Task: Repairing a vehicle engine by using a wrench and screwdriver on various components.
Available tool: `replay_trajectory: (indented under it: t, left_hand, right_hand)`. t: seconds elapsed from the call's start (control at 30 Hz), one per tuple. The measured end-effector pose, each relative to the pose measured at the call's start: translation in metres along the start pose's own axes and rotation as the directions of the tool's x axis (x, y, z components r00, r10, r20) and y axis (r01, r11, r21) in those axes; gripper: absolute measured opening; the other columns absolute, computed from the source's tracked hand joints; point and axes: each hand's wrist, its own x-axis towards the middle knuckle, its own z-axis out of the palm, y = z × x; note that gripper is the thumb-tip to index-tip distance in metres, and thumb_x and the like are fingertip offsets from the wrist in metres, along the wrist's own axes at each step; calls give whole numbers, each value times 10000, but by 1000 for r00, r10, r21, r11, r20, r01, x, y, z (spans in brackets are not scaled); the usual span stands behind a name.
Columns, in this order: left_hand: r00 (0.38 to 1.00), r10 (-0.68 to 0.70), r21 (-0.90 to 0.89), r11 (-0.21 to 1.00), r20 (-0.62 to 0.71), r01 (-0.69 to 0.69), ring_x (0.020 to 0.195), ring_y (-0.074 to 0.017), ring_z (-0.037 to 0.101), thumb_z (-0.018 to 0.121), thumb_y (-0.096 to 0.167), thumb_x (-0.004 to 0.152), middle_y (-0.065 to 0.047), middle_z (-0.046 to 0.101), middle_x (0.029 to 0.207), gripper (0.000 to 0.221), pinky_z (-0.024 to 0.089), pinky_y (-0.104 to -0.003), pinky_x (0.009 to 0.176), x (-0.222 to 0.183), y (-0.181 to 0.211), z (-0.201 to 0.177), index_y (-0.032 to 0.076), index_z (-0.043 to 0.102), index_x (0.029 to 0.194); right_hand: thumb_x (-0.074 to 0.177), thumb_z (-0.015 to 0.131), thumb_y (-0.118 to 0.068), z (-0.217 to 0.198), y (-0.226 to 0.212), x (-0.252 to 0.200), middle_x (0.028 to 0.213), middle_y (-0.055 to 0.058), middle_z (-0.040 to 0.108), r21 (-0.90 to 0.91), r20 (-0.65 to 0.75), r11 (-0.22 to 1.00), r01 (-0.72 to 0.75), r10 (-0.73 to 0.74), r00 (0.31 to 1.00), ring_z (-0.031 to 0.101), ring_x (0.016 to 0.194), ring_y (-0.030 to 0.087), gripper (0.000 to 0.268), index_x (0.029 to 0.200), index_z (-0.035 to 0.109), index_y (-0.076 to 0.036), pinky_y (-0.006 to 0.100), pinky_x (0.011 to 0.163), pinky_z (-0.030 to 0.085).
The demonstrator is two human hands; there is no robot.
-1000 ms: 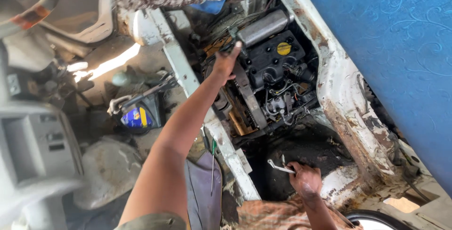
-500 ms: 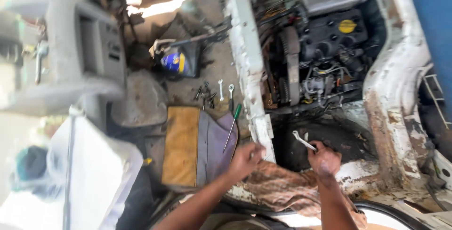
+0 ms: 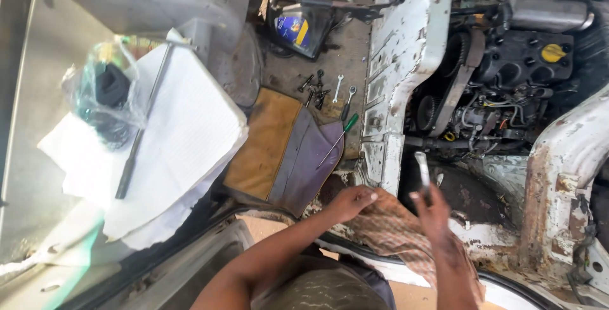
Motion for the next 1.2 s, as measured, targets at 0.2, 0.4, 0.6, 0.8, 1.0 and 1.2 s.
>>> replay_trajectory:
  t: [0.2,0.4,0.6,0.8,1.0,1.2]
  left_hand:
    - [925,-370,-694,689,-85,212,866,-131,635,498,414,1091,-21,641,1050,393,554,-342,752,16,-45,1,102,562,1321]
    - [664,-684,-753,599,-303,273,566,-125,466,583,306,1022,-9,513,759,197,458,-285,478,38,-136,-53,137,595,1124]
    - [622,-578,-399,815,-527,420,825,-315,645,699,265,942,-148,678,962,291,515,-457,690,121,-230,-97,60,646,1142]
    - [770,-324,-14,925,-549,379,1173,-470,610,685,243,908,-268,675,1243,441,497,-515,986,235,-262,-108,24,616,1284]
    - [673,29,248,940,-739,232,1136,-458,625,759,253,803,-263,667,1247,489,527,-512,937,258,-166,-135,5,640,1207]
    - [826,-466,442,698,-317,564,1146,-377,701,550,356,1034,-174,729,1257,325,563,-499,970,202,-198,-123,140,771,1135]
  right_hand:
    - [751,840,-112,49,-142,-56,1433,173,534,-101,424,850,517,-433,795,571,1239,313,651,1355,600,-72,412,942,590]
    - [835,807,-309,65,-148,14,1478,101,509,-288,397,716,636,-515,760,399,1450,348,441,1236,702,-160,665,1179,283]
    - [854,736,-342,83,-148,45,1436,35,558,-447,516,597,666,-437,737,371,1455,299,332,1158,732,-206,729,1150,121]
    - [845,731,-329,86,-143,52,1390,17,590,-442,516,624,645,-411,752,389,1445,288,257,1070,744,-206,721,1157,128]
    - [869,728,-332,85,-142,55,1376,11,584,-449,568,634,630,-342,749,370,1441,290,242,1078,744,-212,719,1162,81]
    - [881,704,-335,85,-140,56,1374,15,566,-474,593,597,647,-327,736,339,1459,283,249,1096,727,-213,720,1179,50]
